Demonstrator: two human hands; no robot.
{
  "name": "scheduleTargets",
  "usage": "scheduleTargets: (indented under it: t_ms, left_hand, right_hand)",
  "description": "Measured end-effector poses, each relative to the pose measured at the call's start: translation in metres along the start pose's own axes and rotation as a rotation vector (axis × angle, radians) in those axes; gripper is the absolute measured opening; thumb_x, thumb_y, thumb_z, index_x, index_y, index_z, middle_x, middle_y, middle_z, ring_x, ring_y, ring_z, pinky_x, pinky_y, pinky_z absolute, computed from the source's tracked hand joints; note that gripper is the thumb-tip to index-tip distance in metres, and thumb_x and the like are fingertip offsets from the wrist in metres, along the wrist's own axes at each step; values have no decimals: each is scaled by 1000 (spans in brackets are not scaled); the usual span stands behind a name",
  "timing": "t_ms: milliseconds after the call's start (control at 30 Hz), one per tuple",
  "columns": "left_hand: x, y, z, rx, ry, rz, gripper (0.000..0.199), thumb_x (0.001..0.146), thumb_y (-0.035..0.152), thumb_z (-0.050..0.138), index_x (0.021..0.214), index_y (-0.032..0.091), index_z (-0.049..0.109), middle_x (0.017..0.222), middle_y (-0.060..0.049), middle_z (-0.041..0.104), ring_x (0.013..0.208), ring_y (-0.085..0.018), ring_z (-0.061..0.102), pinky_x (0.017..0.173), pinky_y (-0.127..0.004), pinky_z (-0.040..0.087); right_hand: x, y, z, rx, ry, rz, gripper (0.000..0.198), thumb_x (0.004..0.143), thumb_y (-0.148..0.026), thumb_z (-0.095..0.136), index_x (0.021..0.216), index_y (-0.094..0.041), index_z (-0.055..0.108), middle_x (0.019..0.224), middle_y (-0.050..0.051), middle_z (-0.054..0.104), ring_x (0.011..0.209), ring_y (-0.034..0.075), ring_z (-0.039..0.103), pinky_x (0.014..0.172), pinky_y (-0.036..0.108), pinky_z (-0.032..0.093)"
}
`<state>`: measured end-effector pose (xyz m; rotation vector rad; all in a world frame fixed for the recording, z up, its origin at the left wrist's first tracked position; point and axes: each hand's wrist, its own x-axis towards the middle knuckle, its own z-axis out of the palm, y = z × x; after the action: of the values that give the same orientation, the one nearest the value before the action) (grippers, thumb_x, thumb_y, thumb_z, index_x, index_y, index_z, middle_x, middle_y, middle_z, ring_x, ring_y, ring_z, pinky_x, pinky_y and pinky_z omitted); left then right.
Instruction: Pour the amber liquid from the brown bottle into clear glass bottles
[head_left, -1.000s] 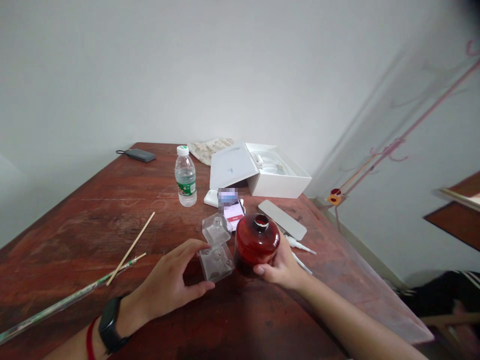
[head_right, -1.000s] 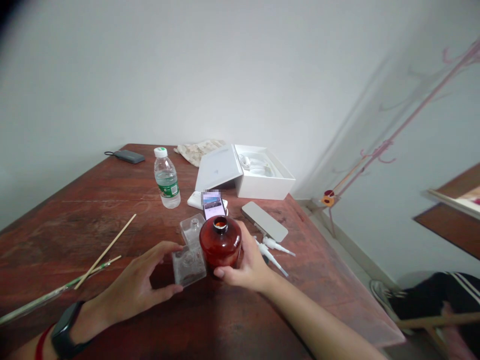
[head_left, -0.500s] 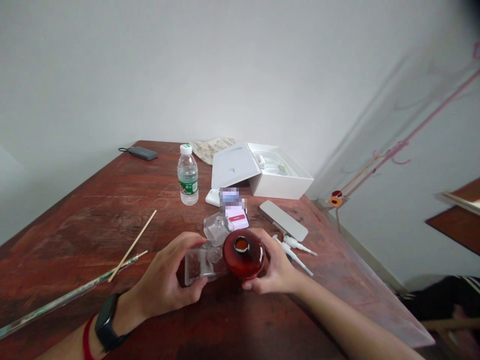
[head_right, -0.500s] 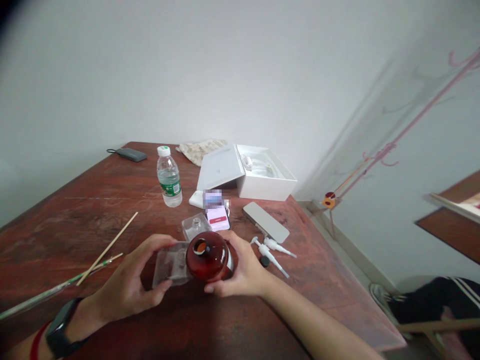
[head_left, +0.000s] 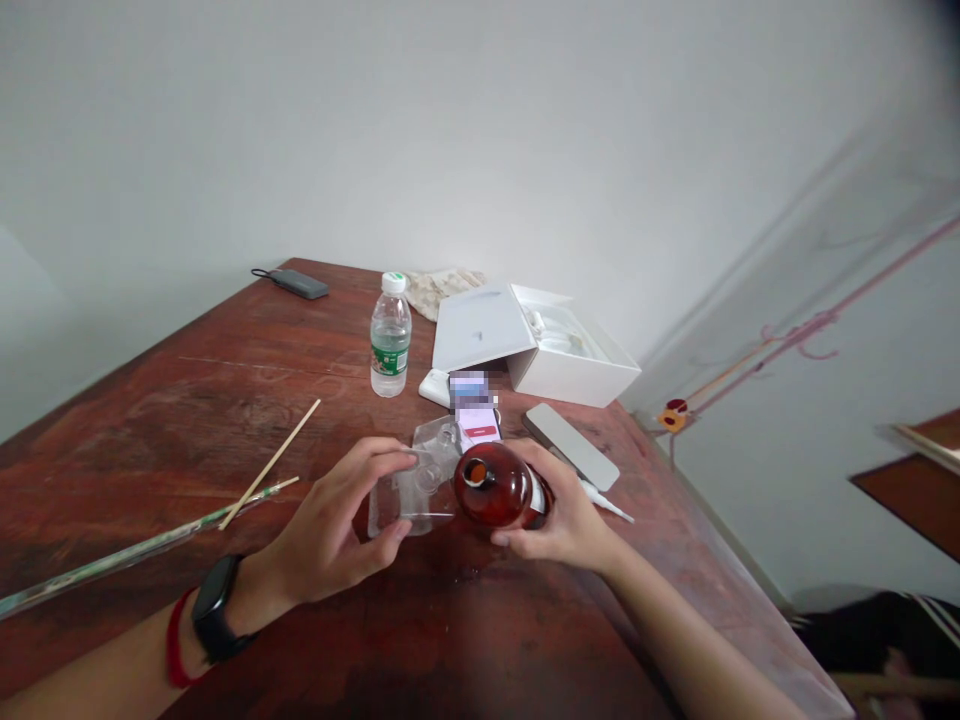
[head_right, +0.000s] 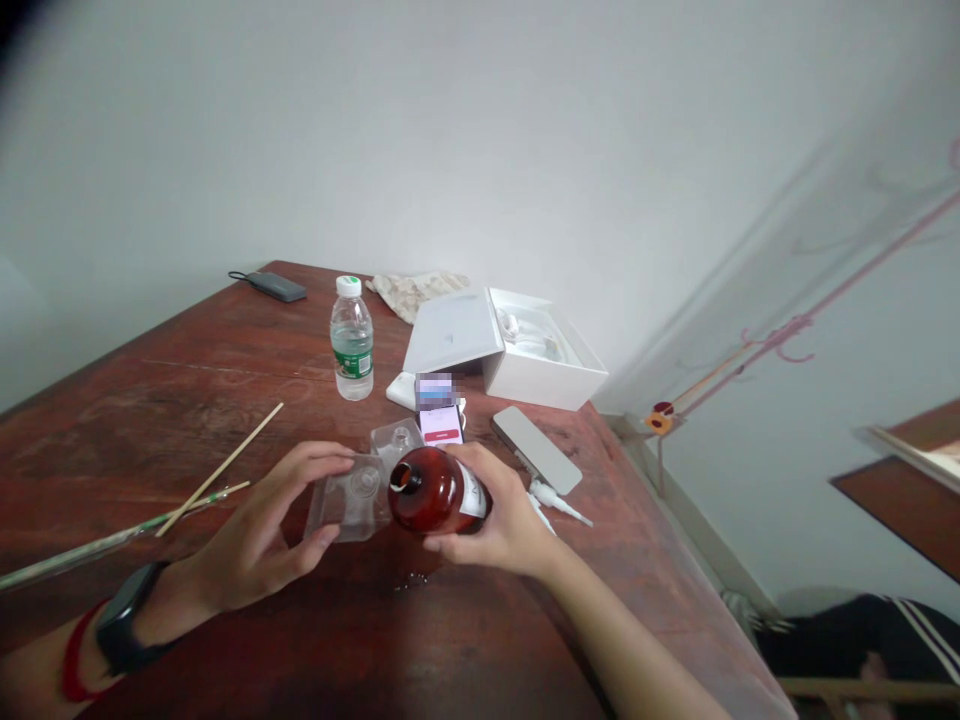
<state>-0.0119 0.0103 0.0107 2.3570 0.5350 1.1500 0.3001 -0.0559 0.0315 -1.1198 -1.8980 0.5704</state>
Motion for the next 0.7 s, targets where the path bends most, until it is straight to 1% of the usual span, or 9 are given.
scheduleTargets:
  t_ms: [100, 200, 333, 500, 700]
  left_hand:
    - [1, 5, -3, 9, -18, 25, 45, 100, 22, 63, 144, 28, 55, 138, -11, 64, 125, -29, 67, 104, -39, 59]
    - [1, 8, -5, -3, 1, 62, 47, 100, 24, 63, 146, 28, 53, 136, -11, 65, 124, -29, 68, 102, -40, 60]
    - [0, 8, -5, -24, 13, 78, 47, 99, 28, 65, 145, 29, 55, 132, -10, 68, 120, -29, 69, 100, -39, 61]
    - [-2, 9, -4, -21, -14, 37, 46, 100, 30, 65, 145, 29, 56, 132, -9, 70, 119, -28, 71, 100, -39, 62]
    - [-1, 9, -3, 5, -30, 33, 42, 101, 32, 66, 143, 27, 58, 131, -10, 69, 119, -28, 70, 100, -37, 61]
  right_hand:
    - [3, -1, -4, -51, -3, -24, 77, 75, -51, 97, 140, -23, 67, 132, 15, 77, 118, 36, 76, 102, 48, 60]
    - [5, -3, -7, -84, -11, -32, 74, 76, -51, 97, 138, -23, 69, 131, 14, 77, 116, 35, 76, 101, 48, 61]
    - [5, -3, -9, -136, -21, -46, 74, 75, -51, 97, 137, -23, 70, 131, 15, 78, 118, 37, 76, 102, 49, 61]
    - [5, -2, -10, -179, -51, -44, 74, 75, -51, 98, 137, -24, 69, 129, 14, 78, 117, 36, 76, 104, 51, 60]
    - [4, 0, -9, -187, -55, -43, 76, 74, -52, 98, 138, -24, 69, 129, 14, 77, 116, 36, 76, 101, 50, 62]
